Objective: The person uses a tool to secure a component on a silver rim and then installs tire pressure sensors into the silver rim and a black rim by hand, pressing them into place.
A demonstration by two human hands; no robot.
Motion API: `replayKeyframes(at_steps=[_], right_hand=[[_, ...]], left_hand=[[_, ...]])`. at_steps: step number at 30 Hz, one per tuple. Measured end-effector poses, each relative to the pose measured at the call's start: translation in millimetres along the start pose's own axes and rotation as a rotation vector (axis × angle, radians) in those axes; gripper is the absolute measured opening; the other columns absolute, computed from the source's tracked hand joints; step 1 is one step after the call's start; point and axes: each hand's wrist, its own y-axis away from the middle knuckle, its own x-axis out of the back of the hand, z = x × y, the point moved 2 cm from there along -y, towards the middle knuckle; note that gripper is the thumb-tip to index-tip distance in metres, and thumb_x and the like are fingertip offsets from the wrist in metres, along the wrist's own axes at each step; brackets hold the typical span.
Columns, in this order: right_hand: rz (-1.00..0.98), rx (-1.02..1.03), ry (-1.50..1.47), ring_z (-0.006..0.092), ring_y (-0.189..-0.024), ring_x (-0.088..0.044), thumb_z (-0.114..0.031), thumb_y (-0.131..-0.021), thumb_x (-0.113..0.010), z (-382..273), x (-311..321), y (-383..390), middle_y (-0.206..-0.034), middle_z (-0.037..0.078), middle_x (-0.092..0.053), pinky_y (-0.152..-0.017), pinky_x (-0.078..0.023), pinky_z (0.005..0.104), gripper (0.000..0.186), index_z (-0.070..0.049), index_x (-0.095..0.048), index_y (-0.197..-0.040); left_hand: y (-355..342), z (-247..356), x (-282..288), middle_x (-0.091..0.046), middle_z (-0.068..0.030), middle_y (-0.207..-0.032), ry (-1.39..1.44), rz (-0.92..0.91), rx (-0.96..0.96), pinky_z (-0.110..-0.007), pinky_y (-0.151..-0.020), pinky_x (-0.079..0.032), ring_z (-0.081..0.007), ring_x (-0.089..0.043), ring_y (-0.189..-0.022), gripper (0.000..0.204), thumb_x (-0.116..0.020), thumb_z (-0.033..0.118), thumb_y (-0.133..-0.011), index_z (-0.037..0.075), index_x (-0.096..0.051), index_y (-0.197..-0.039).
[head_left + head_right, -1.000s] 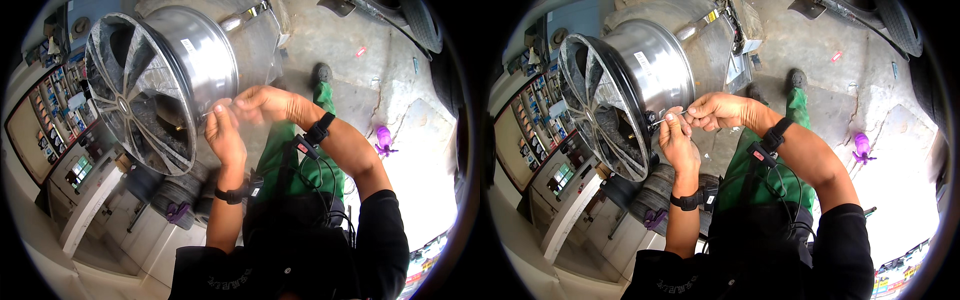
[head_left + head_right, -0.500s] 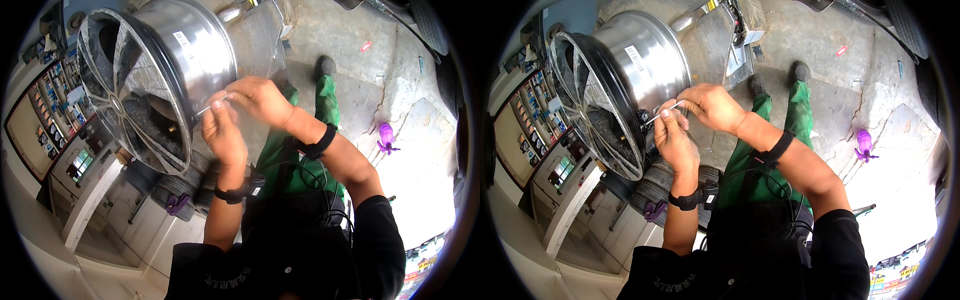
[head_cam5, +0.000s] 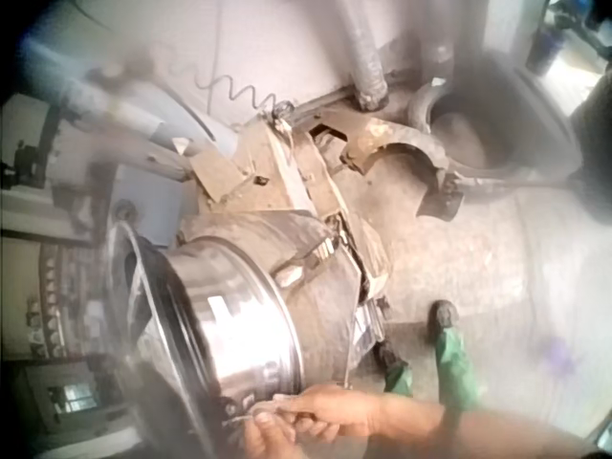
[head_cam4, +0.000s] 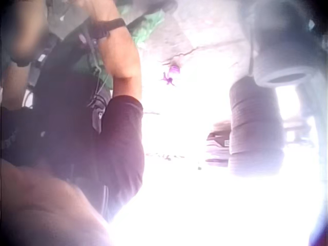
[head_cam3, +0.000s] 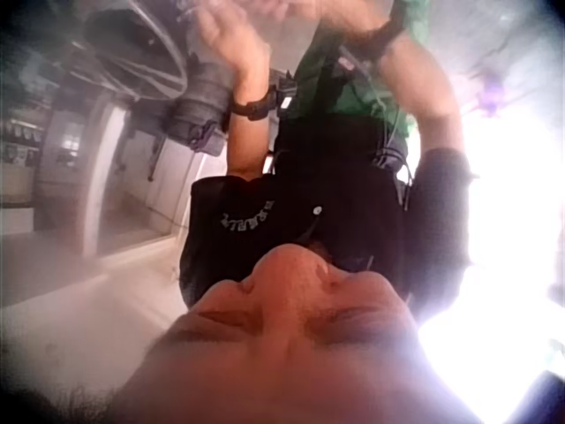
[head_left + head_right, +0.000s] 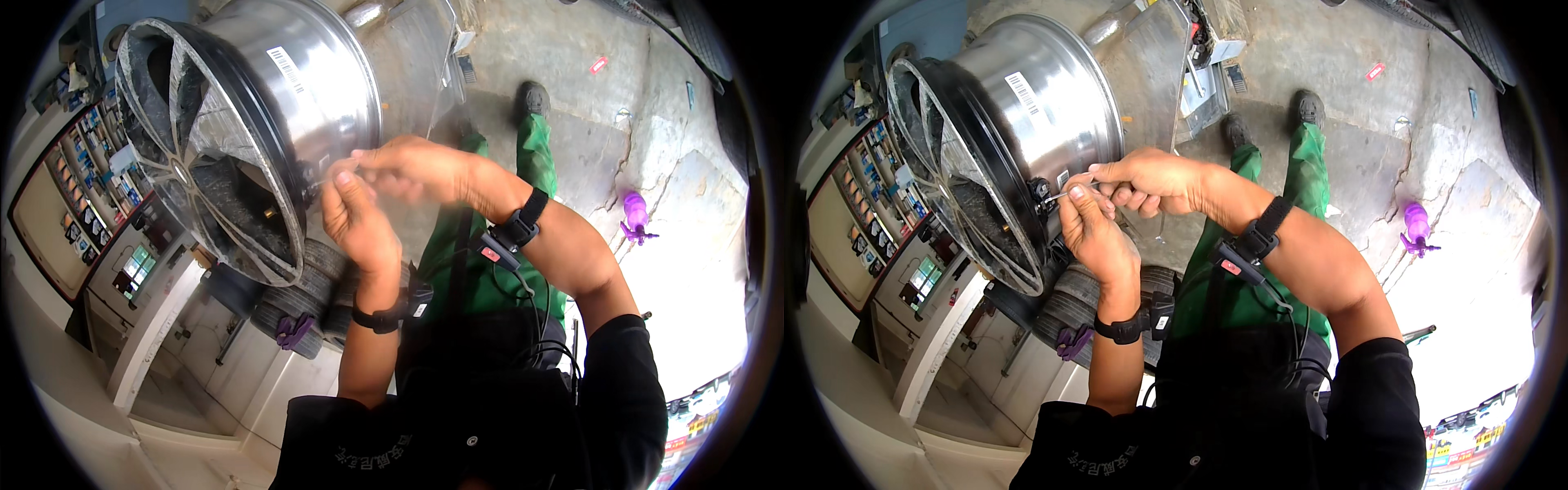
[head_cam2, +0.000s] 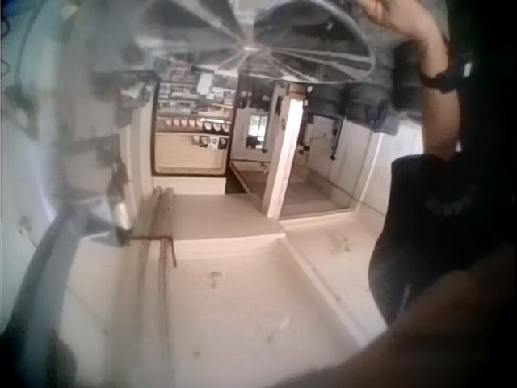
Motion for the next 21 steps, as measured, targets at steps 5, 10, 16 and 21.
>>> replayKeyframes(at_steps=[5,10,16,21], right_hand=[[-0.065,0.108,-0.032,0.0061,-0.065,-0.044,-0.050,-0.102,-0.061,-4.1,-0.6,-4.9,-0.077,-0.002,-0.059,-0.054,-0.031,0.0244,0.045,-0.006,-0.068,-0.093],[-0.136,0.178,0.023,0.0059,-0.058,-0.039,-0.046,-0.102,-0.061,-10.0,5.7,-4.0,-0.074,-0.001,-0.058,-0.050,-0.025,0.0240,0.043,-0.007,-0.066,-0.085],[-0.215,-0.011,-0.227,0.0059,-0.052,-0.032,-0.040,-0.102,-0.063,-3.9,10.5,-17.3,-0.070,-0.001,-0.053,-0.048,-0.022,0.0252,0.041,-0.006,-0.062,-0.080],[-0.206,0.160,-0.133,0.0069,-0.054,-0.035,-0.040,-0.102,-0.063,-7.9,8.3,-9.7,-0.071,0.000,-0.055,-0.050,-0.025,0.0252,0.041,-0.005,-0.064,-0.080]], left_hand=[[-1.3,4.6,-7.0,-0.049,0.0030,-0.079,0.051,0.020,-0.007,-0.023,-0.070,-0.043,-0.0078,-0.047,-0.075,0.028,-0.050,0.022,-0.111,0.002,-0.068,-0.112],[-1.9,2.5,-7.3,-0.053,0.0028,-0.080,0.053,0.031,0.024,-0.024,-0.073,-0.040,-0.0071,-0.046,-0.075,0.031,-0.049,0.026,-0.112,0.001,-0.067,-0.111],[-2.2,-1.7,-4.8,-0.053,0.0033,-0.077,0.040,0.065,0.035,-0.024,-0.074,-0.039,-0.0061,-0.045,-0.075,0.037,-0.050,0.031,-0.112,-0.002,-0.066,-0.117],[-4.2,-6.7,-1.7,-0.054,0.0030,-0.077,0.122,0.045,0.018,-0.024,-0.074,-0.040,-0.0060,-0.048,-0.075,0.038,-0.053,0.032,-0.110,-0.003,-0.066,-0.119]])
